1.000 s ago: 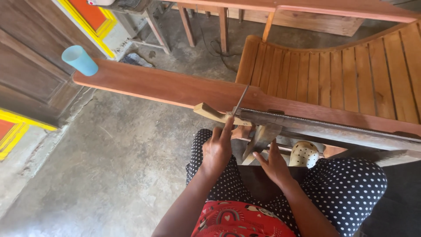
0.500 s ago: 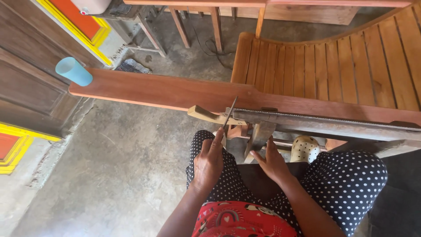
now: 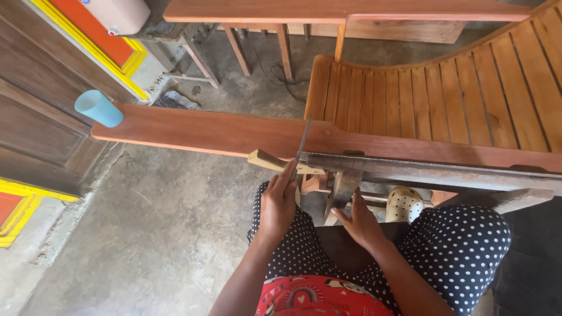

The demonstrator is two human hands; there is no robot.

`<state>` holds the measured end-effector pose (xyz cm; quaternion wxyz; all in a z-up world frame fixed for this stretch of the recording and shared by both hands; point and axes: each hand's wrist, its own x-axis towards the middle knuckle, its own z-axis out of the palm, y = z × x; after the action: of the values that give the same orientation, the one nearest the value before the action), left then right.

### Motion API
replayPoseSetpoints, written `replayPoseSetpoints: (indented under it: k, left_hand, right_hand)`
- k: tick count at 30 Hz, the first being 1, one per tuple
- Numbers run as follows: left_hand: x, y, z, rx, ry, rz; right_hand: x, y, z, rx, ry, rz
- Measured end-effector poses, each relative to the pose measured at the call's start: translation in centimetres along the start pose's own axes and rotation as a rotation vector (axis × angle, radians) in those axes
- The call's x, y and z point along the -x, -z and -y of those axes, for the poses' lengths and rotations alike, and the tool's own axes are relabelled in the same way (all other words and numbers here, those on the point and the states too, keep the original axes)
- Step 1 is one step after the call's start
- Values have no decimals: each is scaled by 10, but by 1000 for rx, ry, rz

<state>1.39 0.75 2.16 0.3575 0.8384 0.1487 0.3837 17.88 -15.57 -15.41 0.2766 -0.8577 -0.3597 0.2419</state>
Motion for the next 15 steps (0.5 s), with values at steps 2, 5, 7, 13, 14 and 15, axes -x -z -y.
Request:
replayPoseSetpoints:
  k: [2, 5, 7, 13, 14, 15]
  left_hand:
    - [14, 6, -11, -138, 86, 23]
    - [33, 4, -8, -372, 50, 47]
    - [36, -1, 1, -496, -29, 67]
    - [-6, -20, 3, -497, -32, 109]
    - [-8, -20, 1, -497, -38, 98]
    - [-11, -20, -1, -331, -60, 31]
  right_hand:
    - [5, 4, 9, 3, 7, 3]
    - [16, 22, 34, -5, -78, 61]
    - [14, 26, 40, 4, -117, 85]
    - [8, 4, 13, 17, -79, 49]
    - [6, -3, 4, 22, -72, 42]
    - [4, -9, -4, 25, -25, 7]
